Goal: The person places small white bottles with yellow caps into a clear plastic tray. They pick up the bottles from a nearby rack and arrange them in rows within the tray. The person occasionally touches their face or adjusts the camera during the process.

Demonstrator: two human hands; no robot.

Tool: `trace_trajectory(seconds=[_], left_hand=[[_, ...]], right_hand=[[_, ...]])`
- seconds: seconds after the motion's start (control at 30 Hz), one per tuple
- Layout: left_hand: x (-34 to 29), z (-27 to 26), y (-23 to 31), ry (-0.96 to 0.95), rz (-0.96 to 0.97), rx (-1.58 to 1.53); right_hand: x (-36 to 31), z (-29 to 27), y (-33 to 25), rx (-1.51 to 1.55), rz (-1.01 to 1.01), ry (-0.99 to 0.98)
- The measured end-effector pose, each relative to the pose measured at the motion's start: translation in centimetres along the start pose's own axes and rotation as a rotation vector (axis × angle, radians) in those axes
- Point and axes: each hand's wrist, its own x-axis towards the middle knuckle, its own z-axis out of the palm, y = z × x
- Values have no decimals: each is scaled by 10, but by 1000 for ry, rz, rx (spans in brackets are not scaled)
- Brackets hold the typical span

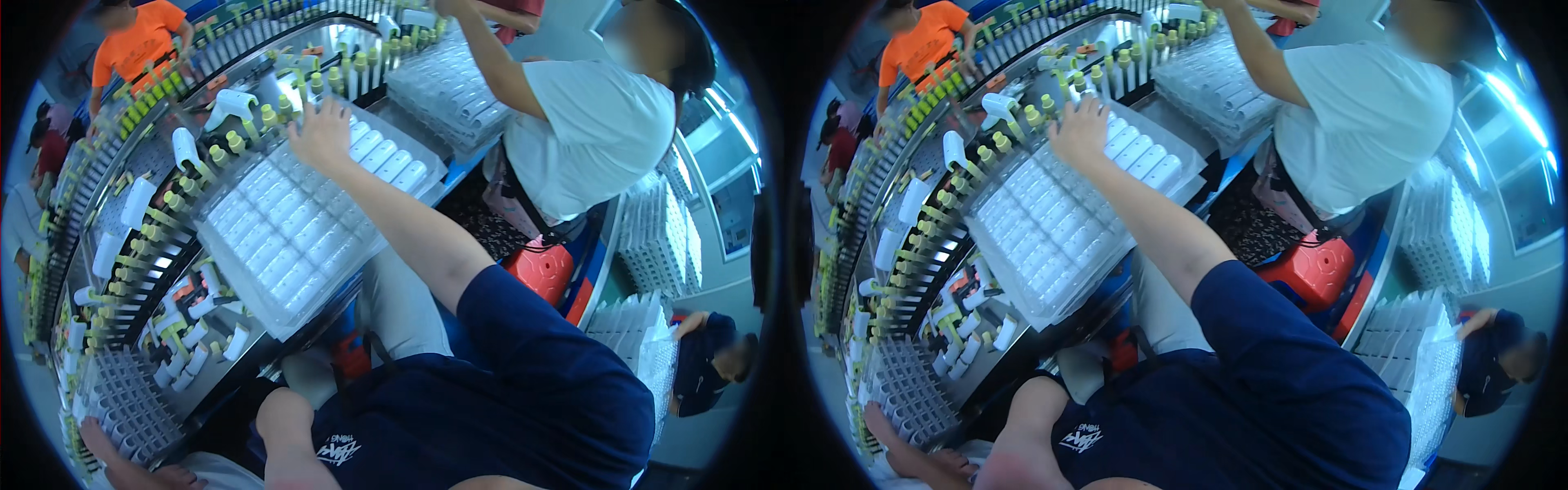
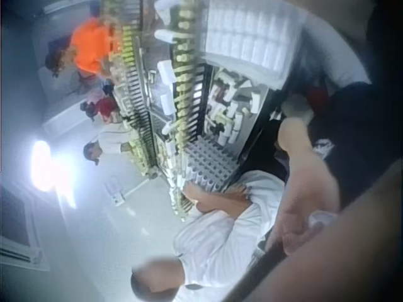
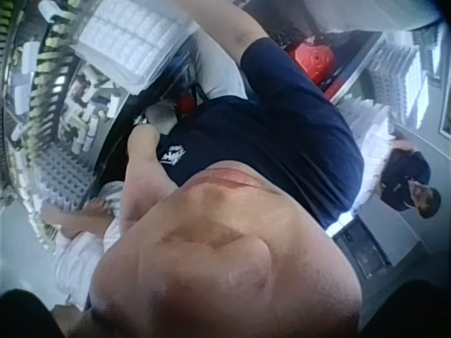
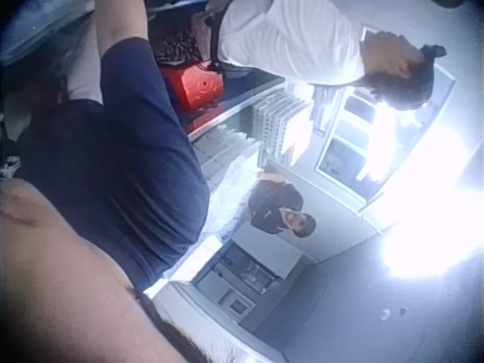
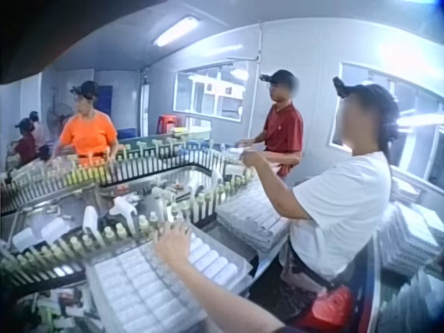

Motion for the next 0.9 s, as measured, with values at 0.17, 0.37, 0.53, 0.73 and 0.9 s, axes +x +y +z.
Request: trace_trajectory(seconds=[0.17, 0.37, 0.53, 0.73, 0.9], left_hand=[[-6, -26, -12, 160, 10, 203], [7, -91, -129, 373, -599, 513], [6, -170, -225, 147, -856, 1108], [14, -210, -241, -141, -1064, 1367], [25, -227, -228, -379, -1189, 1646]], right_hand=[[-2, -3, 3, 24, -16, 82], [-3, 5, 13, 31, -56, 252], [-1, 0, 4, 108, -87, 282], [-2, -4, 7, 235, -121, 321], [-2, 1, 6, 220, -110, 323]])
